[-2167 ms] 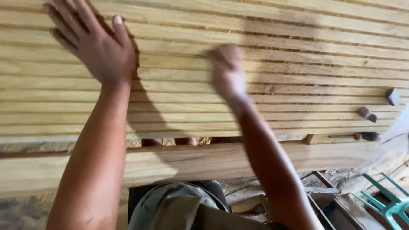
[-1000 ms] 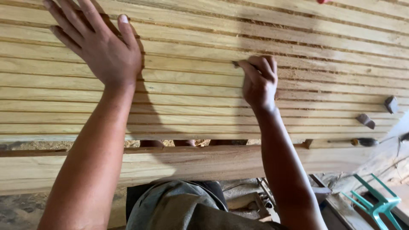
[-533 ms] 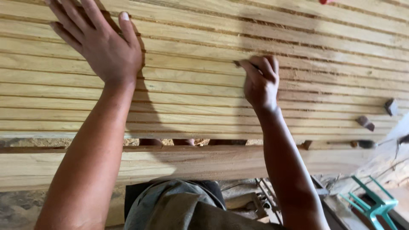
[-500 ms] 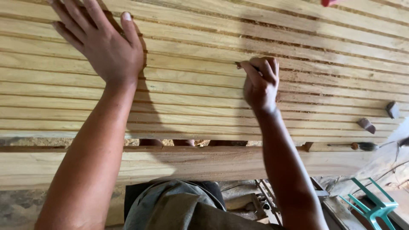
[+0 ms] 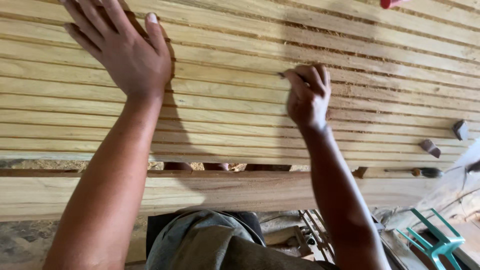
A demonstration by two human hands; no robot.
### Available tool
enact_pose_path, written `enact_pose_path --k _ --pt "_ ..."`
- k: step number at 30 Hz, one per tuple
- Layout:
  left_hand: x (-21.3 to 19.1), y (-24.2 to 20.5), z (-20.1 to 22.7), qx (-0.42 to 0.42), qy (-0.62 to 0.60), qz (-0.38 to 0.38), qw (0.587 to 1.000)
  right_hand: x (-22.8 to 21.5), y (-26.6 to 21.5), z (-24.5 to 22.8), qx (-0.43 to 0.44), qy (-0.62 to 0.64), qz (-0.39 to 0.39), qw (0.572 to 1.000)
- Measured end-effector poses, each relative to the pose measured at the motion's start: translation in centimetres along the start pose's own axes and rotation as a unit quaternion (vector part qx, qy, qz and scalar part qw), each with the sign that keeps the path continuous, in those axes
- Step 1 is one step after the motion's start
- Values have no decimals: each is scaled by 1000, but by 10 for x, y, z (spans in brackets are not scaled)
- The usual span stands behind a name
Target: The person sands a large wooden board using a sanding block, moving it back and forth along the grain. The person occasionally switches hands and adjusts position to cover different areas of the board.
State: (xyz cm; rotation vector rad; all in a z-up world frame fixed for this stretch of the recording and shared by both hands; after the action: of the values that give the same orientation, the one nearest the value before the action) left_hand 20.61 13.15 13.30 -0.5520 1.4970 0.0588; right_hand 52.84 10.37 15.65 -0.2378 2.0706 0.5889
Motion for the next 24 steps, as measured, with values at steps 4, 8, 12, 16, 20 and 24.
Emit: enact_pose_path --k 4,8,12,16,20,24 --pt "-3 0 3 -5 -2 8 1000 75 22 -55 -47 26 19 998" --pt "-7 -2 2 8 -27 19 999 82 26 -61 -98 72 -19 992" --pt "-4 0 0 8 -16 35 999 9 14 -6 -17 12 -33 999" --pt "2 2 1 11 -16 24 1000 10 13 -19 7 2 -14 1000" --pt "0 -1 2 5 3 15 1000 68 26 -67 -65 59 -15 996" --pt "-11 0 3 23 -51 41 998 47 32 -53 -89 70 -23 993"
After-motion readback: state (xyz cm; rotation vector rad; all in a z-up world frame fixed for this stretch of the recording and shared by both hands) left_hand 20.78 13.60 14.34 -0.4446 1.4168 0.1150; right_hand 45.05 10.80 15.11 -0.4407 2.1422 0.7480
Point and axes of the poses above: each hand's wrist, its own y-axis towards the middle knuckle, its own x-axis out of the palm, z = x × y, the point moved 5 cm from there along y, towards the middle knuckle, and after that the axes turned 5 degrees about y, right-handed, at the moved point
